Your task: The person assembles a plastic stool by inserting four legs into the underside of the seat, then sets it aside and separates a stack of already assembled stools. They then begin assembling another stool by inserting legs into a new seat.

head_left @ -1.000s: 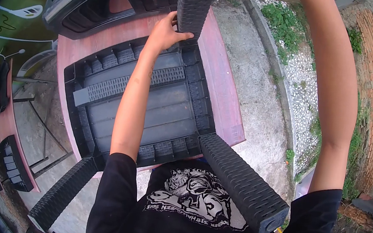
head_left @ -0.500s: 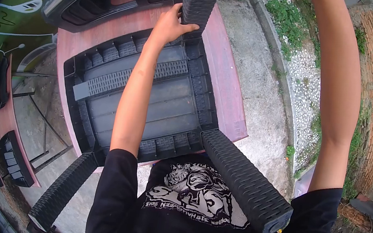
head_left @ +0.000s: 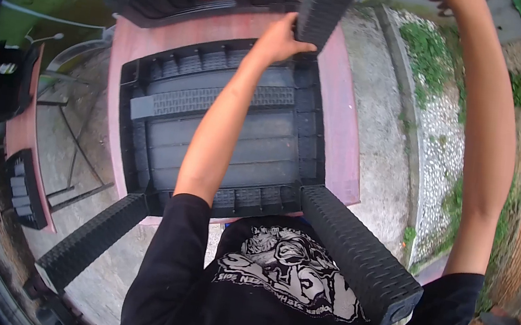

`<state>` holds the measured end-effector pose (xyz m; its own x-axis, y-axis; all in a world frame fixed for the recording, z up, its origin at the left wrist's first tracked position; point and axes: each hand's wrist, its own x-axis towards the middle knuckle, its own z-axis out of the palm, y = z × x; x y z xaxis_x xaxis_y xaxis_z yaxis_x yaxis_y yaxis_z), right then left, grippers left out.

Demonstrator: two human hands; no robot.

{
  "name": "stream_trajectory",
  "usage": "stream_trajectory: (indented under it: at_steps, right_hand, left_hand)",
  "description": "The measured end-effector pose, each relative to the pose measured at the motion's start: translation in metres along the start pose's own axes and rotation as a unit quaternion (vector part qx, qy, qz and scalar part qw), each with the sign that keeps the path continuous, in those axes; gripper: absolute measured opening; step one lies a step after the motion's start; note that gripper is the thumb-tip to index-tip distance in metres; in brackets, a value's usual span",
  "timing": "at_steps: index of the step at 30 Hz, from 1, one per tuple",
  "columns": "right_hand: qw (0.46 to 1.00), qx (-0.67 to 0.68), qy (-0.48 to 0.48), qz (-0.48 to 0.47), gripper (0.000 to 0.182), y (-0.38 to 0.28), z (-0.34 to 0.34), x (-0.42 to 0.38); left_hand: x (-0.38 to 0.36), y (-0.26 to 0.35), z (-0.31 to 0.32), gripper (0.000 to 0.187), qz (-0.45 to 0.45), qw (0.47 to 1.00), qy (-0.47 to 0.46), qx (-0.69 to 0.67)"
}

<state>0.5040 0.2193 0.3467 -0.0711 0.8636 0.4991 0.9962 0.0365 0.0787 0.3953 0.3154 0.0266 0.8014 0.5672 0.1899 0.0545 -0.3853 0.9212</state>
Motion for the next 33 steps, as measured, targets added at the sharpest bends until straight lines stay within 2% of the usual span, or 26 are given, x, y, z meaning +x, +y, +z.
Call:
stream_trajectory:
  at_steps: [1, 2, 4, 8, 10, 11, 12, 14, 16, 18, 20, 22, 23, 27, 29, 30, 31, 32, 33]
  right_hand:
    - [0.999, 0.021, -0.024, 0.009, 0.063, -0.002, -0.008, 0.005]
    - [0.999, -0.030, 0.035, -0.021, 0.063, -0.025, -0.018, -0.003]
    - [1.000, -0.007, -0.008, -0.010, 0.063, -0.029, -0.034, 0.012]
    - [0.998, 0.022, 0.021, -0.052, 0.063, -0.048, -0.047, 0.001]
    - [1.000, 0.013, -0.021, 0.006, 0.064, -0.030, -0.032, 0.009]
    - [0.999, 0.004, -0.033, 0.012, 0.063, -0.046, -0.035, -0.002]
    - [0.996, 0.005, -0.086, 0.035, 0.063, -0.019, -0.026, 0.008]
    - [0.996, 0.049, -0.067, 0.035, 0.064, -0.013, -0.023, 0.007]
    - [0.995, 0.039, -0.081, 0.035, 0.064, -0.003, -0.025, 0.012]
    - [0.966, 0.215, -0.072, 0.123, 0.063, 0.008, -0.025, 0.011]
    - [0.960, 0.223, -0.060, 0.157, 0.063, 0.006, -0.033, 0.005]
    - [0.951, 0.274, -0.040, 0.140, 0.063, 0.002, -0.037, -0.007]
    - [0.956, 0.250, -0.014, 0.155, 0.064, -0.003, -0.037, -0.011]
    - [0.934, 0.315, -0.017, 0.167, 0.063, -0.020, -0.036, -0.012]
    - [0.994, 0.109, -0.009, 0.005, 0.063, -0.034, -0.027, -0.007]
    - [0.991, 0.118, -0.026, -0.052, 0.064, -0.043, -0.020, 0.000]
    - [0.985, 0.127, -0.042, -0.107, 0.065, -0.056, -0.012, 0.008]
    - [0.989, 0.057, -0.023, -0.137, 0.064, -0.088, -0.021, 0.009]
    - [0.987, 0.081, -0.038, -0.134, 0.063, -0.092, -0.019, 0.020]
  left_hand:
    - [0.000, 0.009, -0.006, 0.081, 0.006, 1.000, 0.003, 0.008]
    - [-0.001, 0.016, -0.011, 0.080, 0.012, 1.000, 0.005, 0.011]
    - [-0.006, 0.023, -0.017, 0.080, 0.013, 0.999, 0.045, 0.020]
    - [-0.013, 0.038, -0.025, 0.083, 0.011, 0.996, 0.079, 0.026]
    - [-0.013, 0.035, -0.023, 0.085, -0.011, 0.997, 0.068, 0.036]
    - [-0.011, 0.022, -0.016, 0.084, -0.010, 0.997, 0.069, 0.030]
    - [-0.006, 0.011, -0.011, 0.082, -0.008, 0.997, 0.071, 0.023]
    - [-0.002, 0.017, -0.019, 0.086, -0.011, 0.998, 0.062, -0.002]
    - [0.010, 0.017, -0.026, 0.086, 0.002, 0.999, -0.014, 0.033]
    - [0.018, 0.027, -0.035, 0.082, -0.006, 0.996, -0.048, 0.071]
    - [0.008, 0.040, -0.031, 0.072, -0.008, 0.998, 0.004, 0.054]
    - [0.001, 0.042, -0.027, 0.073, 0.007, 0.999, 0.012, 0.044]
    - [0.000, 0.041, -0.026, 0.074, 0.012, 0.999, 0.034, 0.039]
    - [-0.003, 0.016, -0.014, 0.080, 0.011, 0.999, 0.035, -0.004]
    - [-0.010, -0.006, -0.006, 0.078, 0.032, 0.984, 0.065, -0.161]
    - [-0.013, -0.011, -0.006, 0.078, 0.034, 0.984, 0.063, -0.161]
    - [-0.023, -0.011, -0.007, 0.078, 0.026, 0.970, 0.066, -0.233]
    - [-0.032, -0.009, -0.007, 0.078, 0.016, 0.950, 0.068, -0.304]
    - [-0.034, -0.001, -0.014, 0.079, -0.002, 0.956, 0.063, -0.286]
